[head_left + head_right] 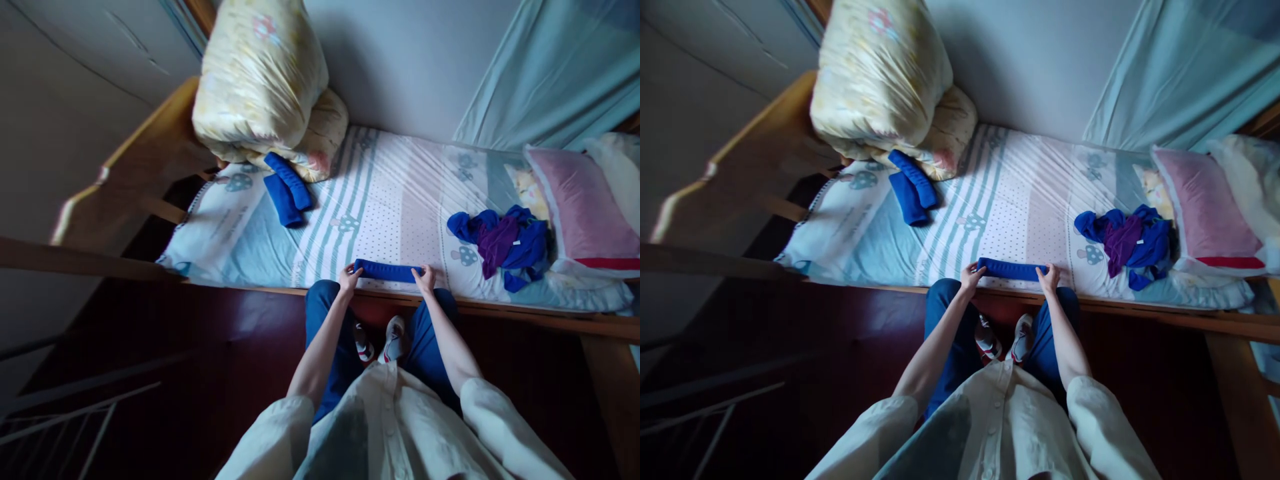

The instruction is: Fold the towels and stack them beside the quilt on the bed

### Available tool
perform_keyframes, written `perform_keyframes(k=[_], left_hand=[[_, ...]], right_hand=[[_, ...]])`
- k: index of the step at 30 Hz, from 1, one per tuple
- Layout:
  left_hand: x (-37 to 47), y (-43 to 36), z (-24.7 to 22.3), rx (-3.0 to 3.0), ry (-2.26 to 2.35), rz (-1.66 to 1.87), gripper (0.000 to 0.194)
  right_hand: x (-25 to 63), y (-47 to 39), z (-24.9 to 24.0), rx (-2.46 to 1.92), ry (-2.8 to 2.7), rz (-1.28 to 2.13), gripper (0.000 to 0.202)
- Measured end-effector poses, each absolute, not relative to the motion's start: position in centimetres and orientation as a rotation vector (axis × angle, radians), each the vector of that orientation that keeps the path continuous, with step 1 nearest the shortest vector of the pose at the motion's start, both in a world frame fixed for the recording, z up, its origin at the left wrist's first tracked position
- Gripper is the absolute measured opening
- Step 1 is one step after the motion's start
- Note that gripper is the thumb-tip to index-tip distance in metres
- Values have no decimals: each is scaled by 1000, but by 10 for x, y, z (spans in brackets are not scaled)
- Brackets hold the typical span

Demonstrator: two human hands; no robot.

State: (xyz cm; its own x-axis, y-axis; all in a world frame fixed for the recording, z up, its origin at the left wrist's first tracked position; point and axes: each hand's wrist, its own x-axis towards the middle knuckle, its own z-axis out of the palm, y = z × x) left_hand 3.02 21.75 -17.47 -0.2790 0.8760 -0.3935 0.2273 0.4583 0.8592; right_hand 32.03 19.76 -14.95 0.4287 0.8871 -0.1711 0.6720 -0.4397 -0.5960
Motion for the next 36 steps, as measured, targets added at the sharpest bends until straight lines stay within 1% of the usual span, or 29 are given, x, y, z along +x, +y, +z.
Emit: perform_keyframes(k=[3, 6, 8, 9, 11, 13, 15, 16, 18, 20, 23, 25, 26, 29, 31, 36], left_hand=[[34, 224, -152, 971, 1673, 945, 39], [40, 230, -122, 1149, 1545, 1010, 31], [44, 233, -100, 1279, 1437, 1049, 29], [45, 235, -90, 1338, 1385, 1071, 28], [44, 239, -69, 1433, 1326, 1117, 27], [35, 244, -52, 1470, 1336, 1167, 27], [20, 250, -39, 1439, 1345, 1225, 33], [10, 253, -36, 1410, 1332, 1248, 40], [-12, 258, -34, 1346, 1286, 1269, 61], [-36, 261, -40, 1295, 1252, 1253, 78], [-67, 265, -58, 1232, 1299, 1238, 89], [-83, 270, -70, 1204, 1394, 1226, 88], [-90, 274, -75, 1193, 1456, 1213, 84], [-110, 289, -83, 1156, 1639, 1196, 67], [-124, 299, -86, 1124, 1719, 1234, 59], [-164, 323, -95, 1071, 1804, 1282, 58]], right_hand=[[301, 197, -126, -2116, -1539, 600, 58], [270, 209, -94, -1896, -1824, 628, 76], [245, 224, -71, -1757, -1939, 669, 83], [233, 232, -59, -1700, -1969, 708, 82], [209, 248, -38, -1621, -1983, 817, 69], [189, 261, -21, -1590, -1963, 909, 47], [171, 272, -7, -1567, -1929, 943, 29], [162, 276, -1, -1546, -1909, 944, 23], [143, 286, 8, -1490, -1849, 950, 19], [121, 296, 15, -1443, -1768, 964, 21], [80, 312, 21, -1402, -1655, 1003, 28], [51, 323, 23, -1375, -1609, 1036, 31], [36, 329, 24, -1360, -1591, 1052, 32], [-5, 344, 26, -1323, -1543, 1101, 37], [-28, 355, 27, -1306, -1515, 1147, 40], [-71, 381, 21, -1302, -1482, 1212, 48]])
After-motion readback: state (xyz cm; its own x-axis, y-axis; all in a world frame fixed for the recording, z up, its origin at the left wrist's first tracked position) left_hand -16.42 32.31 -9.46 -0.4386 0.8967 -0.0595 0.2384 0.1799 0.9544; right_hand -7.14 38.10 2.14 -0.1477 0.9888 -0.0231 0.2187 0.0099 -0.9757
